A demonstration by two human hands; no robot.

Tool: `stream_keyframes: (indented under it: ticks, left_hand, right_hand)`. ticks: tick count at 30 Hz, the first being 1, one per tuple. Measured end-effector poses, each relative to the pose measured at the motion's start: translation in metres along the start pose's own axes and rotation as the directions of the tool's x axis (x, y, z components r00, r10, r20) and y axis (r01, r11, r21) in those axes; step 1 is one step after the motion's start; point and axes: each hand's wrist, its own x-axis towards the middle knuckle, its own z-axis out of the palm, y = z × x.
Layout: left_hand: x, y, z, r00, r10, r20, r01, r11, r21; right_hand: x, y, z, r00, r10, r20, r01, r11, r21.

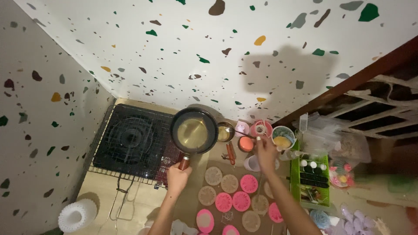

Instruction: Melting wax and pouring it into silicone molds to create candles.

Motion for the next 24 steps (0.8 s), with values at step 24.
stream_keyframes:
  ticks: [24]
  left_hand:
    - [0.007,-0.027,0.015,1.0,0.009,-0.028,-0.008,1.0,0.021]
  right_hand:
    - [-0.042,-0.042,0.068,0.991,-0.107,0.085,0.081,0.962,0.261]
